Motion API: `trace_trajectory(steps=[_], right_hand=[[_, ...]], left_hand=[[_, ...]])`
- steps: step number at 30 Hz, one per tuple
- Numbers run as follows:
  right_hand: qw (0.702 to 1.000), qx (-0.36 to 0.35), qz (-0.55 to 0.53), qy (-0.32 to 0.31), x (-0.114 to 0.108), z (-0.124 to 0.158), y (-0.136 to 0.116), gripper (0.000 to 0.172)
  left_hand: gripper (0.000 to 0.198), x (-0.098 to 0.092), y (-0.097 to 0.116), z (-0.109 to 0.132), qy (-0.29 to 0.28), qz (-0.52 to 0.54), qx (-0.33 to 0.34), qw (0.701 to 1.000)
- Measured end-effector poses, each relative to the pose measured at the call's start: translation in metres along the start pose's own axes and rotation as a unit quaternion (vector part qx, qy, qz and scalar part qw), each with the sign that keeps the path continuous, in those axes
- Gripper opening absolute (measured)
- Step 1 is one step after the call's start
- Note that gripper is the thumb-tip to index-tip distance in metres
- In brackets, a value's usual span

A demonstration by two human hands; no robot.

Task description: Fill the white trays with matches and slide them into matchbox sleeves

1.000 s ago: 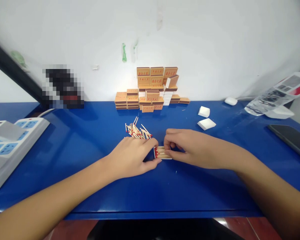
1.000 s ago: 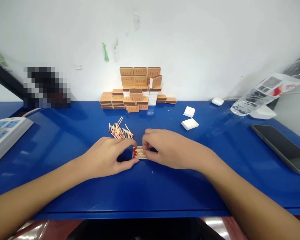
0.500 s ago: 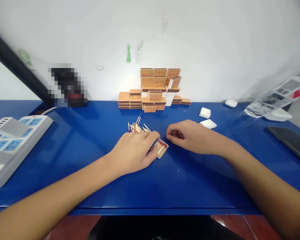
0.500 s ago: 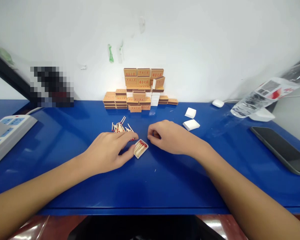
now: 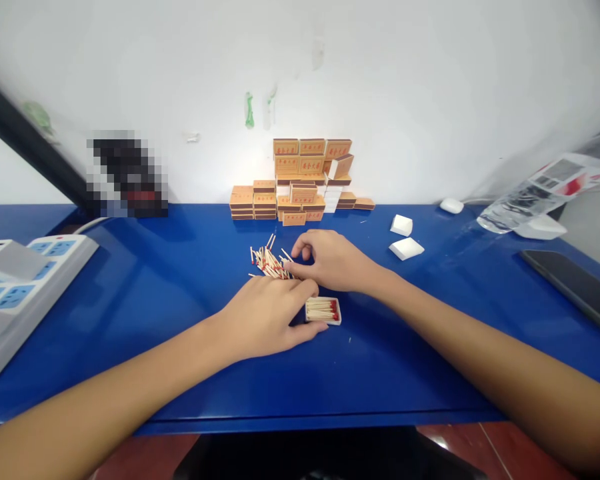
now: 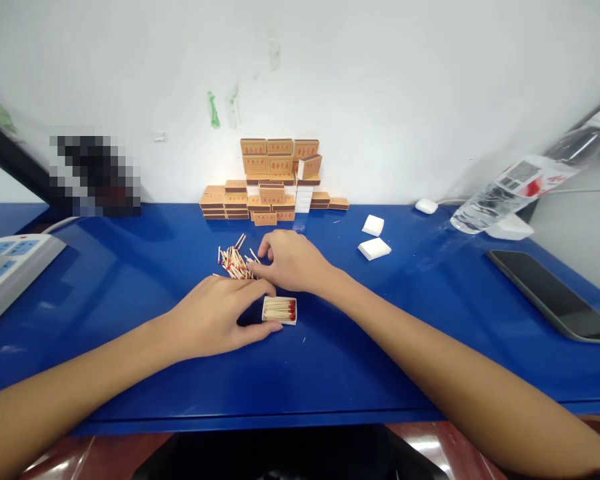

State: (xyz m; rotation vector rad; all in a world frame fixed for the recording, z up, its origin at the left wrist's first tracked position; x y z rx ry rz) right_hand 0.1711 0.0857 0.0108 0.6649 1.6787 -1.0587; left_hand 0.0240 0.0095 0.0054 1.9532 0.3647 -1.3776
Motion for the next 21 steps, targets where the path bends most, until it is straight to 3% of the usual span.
trace_trajectory(steps=[4,10,16,21], right_hand=[[1.0,0.004,-0.007,-0.025,0.0,0.0,-0.001,0.013],[0.999,-0.015,0.017,-0.041,-0.013,0.004,0.017,0.01],[0.997,-0.035,-0.019,-0.071,-0.033,0.02,0.043,0.022],[0.992,-0.038,-0.066,-0.096,-0.045,0.039,0.042,0.027]], left_hand=[[0.032,0.001,0.004,0.001,-0.014,0.009,0.02,1.0],[0.037,-0.002,-0.001,0.001,0.002,-0.02,-0.008,1.0],[0.043,-0.003,-0.006,-0.001,0.015,-0.007,-0.025,1.0],[0.035,-0.005,-0.005,-0.002,-0.002,0.026,-0.035,0.999]])
Point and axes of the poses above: each hand's wrist, its own z-axis away from the middle knuckle, its own x-axis out of the palm, y = z × x, the point moved 3 cm from there along -z, towards the middle knuckle, and after that the axes turned 10 degrees about z, right-handed, at the moved point
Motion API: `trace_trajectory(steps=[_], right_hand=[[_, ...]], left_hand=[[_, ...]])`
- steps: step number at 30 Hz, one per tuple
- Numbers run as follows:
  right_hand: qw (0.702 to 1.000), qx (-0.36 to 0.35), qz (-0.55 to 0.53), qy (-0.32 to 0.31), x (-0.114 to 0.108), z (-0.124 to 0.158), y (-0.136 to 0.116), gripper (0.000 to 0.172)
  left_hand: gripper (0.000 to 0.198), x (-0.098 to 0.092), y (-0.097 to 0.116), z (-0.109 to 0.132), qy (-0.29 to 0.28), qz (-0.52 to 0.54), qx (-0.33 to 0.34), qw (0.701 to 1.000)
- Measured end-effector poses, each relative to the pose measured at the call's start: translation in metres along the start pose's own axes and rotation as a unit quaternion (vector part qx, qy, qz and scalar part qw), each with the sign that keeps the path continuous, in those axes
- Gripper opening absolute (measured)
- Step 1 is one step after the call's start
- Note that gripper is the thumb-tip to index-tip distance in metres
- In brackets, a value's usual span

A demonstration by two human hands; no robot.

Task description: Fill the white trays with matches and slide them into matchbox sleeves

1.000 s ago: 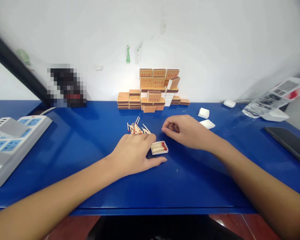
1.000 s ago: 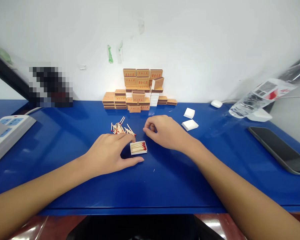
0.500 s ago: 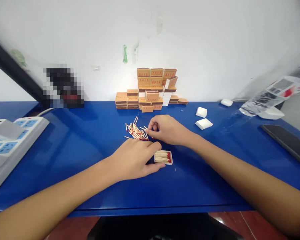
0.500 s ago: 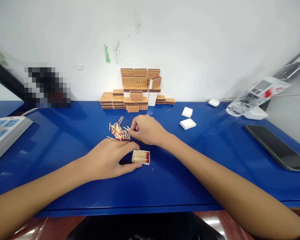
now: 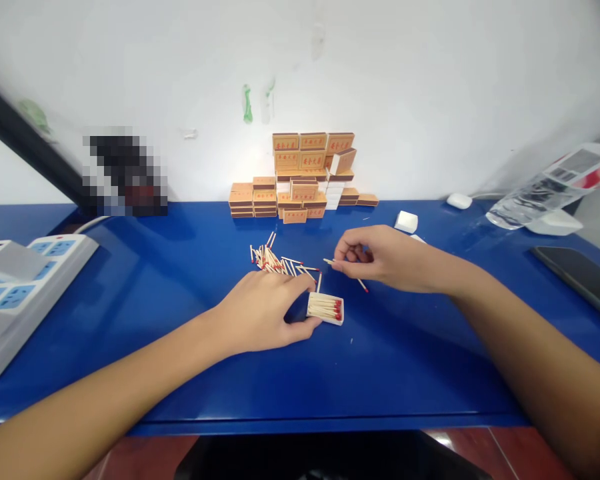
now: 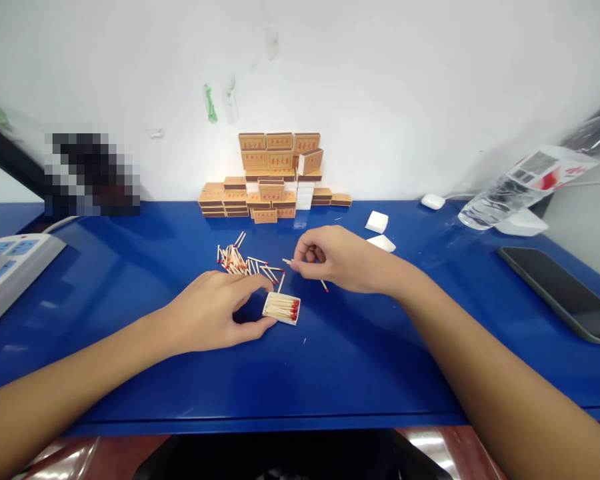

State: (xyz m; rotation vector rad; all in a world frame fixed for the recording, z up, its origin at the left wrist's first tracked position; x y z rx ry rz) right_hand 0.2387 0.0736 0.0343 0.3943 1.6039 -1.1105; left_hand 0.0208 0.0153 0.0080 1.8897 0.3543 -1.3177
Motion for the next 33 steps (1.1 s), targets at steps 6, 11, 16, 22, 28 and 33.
trace_trajectory(steps=[6,11,16,22,28,33], right_hand=[[0.997,-0.047,0.022,-0.052,0.011,0.015,-0.023,0.02],[0.993,-0.075,0.089,-0.025,0.021,0.017,-0.036,0.017],[0.992,-0.07,0.101,0.021,0.004,0.017,-0.029,0.022],[0.983,0.065,0.168,-0.023,-0.026,0.03,0.025,0.029],[0.973,0.116,0.175,-0.094,-0.018,0.03,0.039,0.029],[0.98,0.073,0.168,-0.073,-0.003,0.024,0.021,0.02]], left_hand=[[0.035,-0.001,-0.001,-0.003,0.0,0.003,-0.015,1.0],[0.033,-0.001,-0.001,-0.003,-0.005,-0.013,-0.012,1.0],[0.034,-0.003,0.0,-0.003,-0.005,-0.009,-0.016,1.0],[0.038,-0.002,0.0,-0.003,0.003,-0.014,-0.009,1.0],[0.046,-0.003,0.001,-0.004,-0.007,-0.02,-0.005,1.0],[0.047,-0.003,0.001,-0.003,-0.008,-0.022,0.0,1.0]])
Point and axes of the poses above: each hand's wrist, its own z-axis away from the middle knuckle, its own x-axis out of the palm, y = z × x, the point moved 3 cm from there along -z, towards the middle knuckle, and after that the axes turned 10 degrees about z, right-handed, at the moved point
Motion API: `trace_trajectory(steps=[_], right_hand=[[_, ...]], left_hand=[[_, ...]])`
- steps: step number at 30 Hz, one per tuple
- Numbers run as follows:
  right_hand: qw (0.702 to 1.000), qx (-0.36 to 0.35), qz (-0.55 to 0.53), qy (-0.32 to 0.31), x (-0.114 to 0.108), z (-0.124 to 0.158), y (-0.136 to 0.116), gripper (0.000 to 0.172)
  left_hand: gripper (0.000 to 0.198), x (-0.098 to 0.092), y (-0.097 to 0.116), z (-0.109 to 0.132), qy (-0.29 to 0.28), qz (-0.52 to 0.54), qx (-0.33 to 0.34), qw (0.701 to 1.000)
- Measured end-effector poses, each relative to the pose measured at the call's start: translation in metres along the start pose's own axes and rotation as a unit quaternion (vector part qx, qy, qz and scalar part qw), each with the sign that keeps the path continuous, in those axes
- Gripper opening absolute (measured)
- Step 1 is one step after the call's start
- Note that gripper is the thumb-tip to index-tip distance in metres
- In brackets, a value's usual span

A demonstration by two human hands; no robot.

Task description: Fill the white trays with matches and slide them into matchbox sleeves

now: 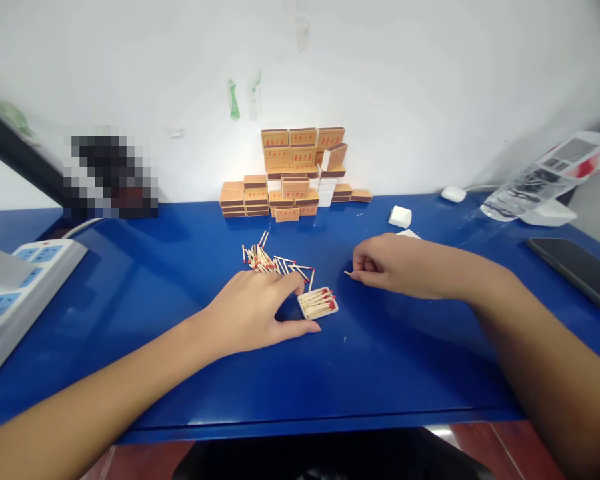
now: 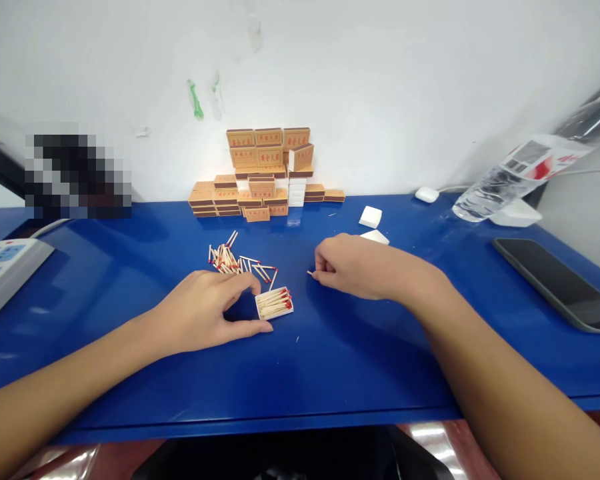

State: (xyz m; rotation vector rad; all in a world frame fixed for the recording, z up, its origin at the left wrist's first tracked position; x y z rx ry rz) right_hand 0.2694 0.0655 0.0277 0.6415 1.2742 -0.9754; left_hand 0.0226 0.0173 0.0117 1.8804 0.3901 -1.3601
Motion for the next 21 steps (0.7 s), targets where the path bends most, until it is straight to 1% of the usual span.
trace_trajectory(steps=[4,7,9,11,13,16,19,21], right_hand=[[0.996,-0.058,-0.044,0.048,-0.004,0.002,-0.019,0.011],[0.988,-0.114,-0.065,0.075,-0.007,0.006,-0.042,0.008],[0.984,-0.151,-0.056,0.08,-0.005,0.009,-0.056,0.01],[0.981,-0.17,-0.036,0.082,-0.002,0.011,-0.066,0.014],[0.982,-0.165,-0.016,0.093,-0.001,0.011,-0.066,0.016],[0.983,-0.148,-0.005,0.111,-0.004,0.011,-0.058,0.012],[0.984,-0.147,-0.022,0.095,-0.007,0.01,-0.051,0.011],[0.986,-0.149,-0.025,0.077,-0.006,0.01,-0.051,0.012]], left_hand=[[0.04,0.001,-0.001,0.001,-0.001,-0.012,-0.001,1.0],[0.039,0.001,-0.001,0.001,-0.004,-0.011,-0.001,1.0],[0.037,0.001,0.0,0.0,-0.005,-0.015,0.001,1.0],[0.036,0.001,0.0,0.0,-0.004,-0.019,0.0,1.0],[0.036,0.0,0.0,0.0,-0.004,-0.018,-0.002,1.0],[0.037,0.001,0.0,0.001,-0.004,-0.012,0.0,1.0],[0.038,0.001,0.0,0.001,-0.003,-0.007,0.0,1.0],[0.037,0.001,0.0,0.001,-0.004,-0.003,-0.004,1.0]])
Point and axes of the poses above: each hand's wrist, its own z-axis away from the middle knuckle, its own x-axis out of the palm, y = z × x, the point moved 3 cm from there along -z, towards the middle knuckle, and after that the axes turned 10 degrees about z, right-handed, at the moved point
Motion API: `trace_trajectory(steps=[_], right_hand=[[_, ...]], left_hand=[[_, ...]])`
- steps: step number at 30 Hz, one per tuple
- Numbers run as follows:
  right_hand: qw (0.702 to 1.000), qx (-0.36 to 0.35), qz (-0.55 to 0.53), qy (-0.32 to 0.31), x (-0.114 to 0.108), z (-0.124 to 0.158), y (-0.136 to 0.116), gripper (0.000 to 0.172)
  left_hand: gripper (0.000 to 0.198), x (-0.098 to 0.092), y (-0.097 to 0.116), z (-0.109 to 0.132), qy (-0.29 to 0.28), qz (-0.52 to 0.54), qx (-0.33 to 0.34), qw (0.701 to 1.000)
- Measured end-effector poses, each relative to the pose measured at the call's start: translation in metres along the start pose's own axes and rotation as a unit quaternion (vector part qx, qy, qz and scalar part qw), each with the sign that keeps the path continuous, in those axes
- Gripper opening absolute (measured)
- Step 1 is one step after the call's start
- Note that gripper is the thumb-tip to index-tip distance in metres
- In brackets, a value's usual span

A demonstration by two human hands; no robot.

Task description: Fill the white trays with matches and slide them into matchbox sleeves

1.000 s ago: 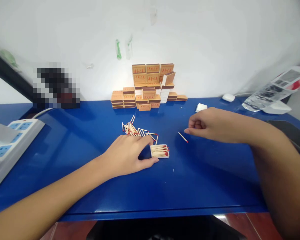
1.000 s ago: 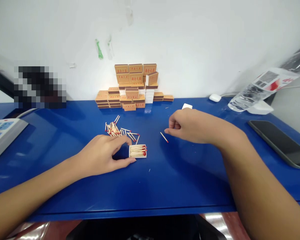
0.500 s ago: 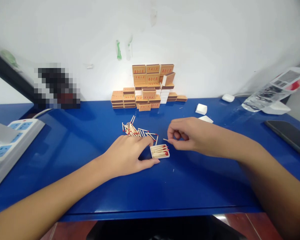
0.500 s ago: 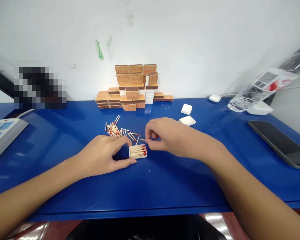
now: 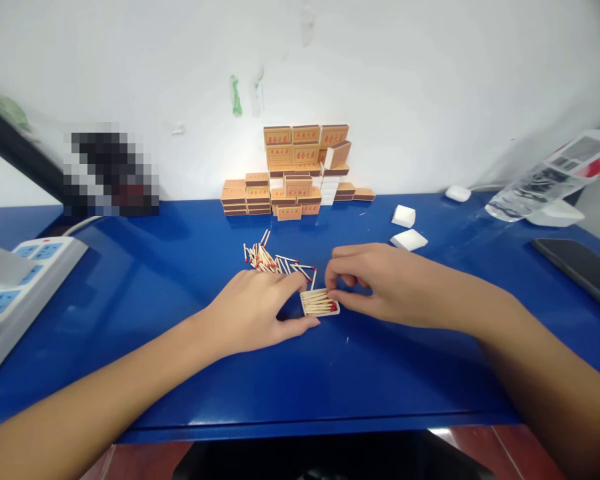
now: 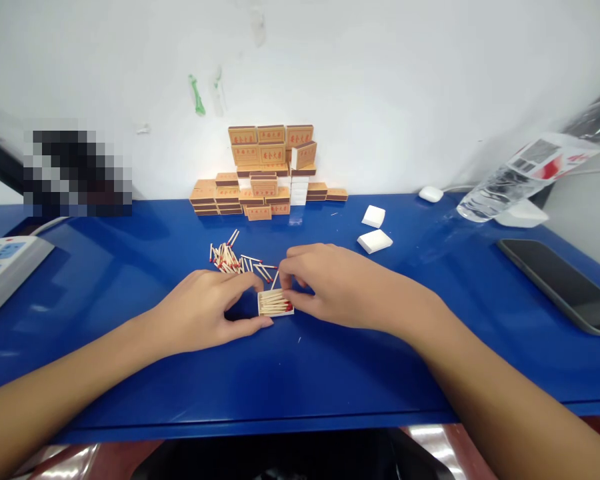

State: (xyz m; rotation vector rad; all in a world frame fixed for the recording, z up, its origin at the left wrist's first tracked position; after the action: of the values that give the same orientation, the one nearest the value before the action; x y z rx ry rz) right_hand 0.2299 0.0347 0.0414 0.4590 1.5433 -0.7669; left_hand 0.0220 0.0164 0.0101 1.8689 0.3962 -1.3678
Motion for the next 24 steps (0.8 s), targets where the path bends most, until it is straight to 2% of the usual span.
trace_trajectory(steps=[8,15,21,24], right_hand=[[0.999,-0.004,-0.006,-0.035,0.006,-0.001,-0.007,0.01],[1.0,-0.011,-0.027,-0.005,0.004,-0.004,-0.01,0.012],[0.998,-0.003,-0.025,0.064,0.01,-0.014,0.01,0.01],[0.999,0.004,-0.029,0.045,0.018,-0.02,0.019,0.01]], left_hand=[[0.038,0.0,-0.001,-0.001,-0.005,-0.007,0.0,1.0],[0.035,-0.001,0.0,-0.001,-0.001,-0.012,0.006,1.0],[0.037,0.0,0.001,0.001,0.0,-0.011,0.025,1.0],[0.037,0.0,0.001,0.001,-0.002,-0.016,0.035,0.999]])
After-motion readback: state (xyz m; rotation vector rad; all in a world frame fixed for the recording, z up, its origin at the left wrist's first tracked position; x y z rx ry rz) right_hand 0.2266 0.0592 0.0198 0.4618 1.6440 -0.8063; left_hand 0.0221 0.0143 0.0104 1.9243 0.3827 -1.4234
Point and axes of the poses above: each hand's wrist, its own z-axis away from the middle knuckle, its own x-axis out of the palm, y = z × x, the point moved 3 cm from there along -z, towards the middle knuckle, and after that the axes turned 10 degrees about z, right-handed, at the moved point
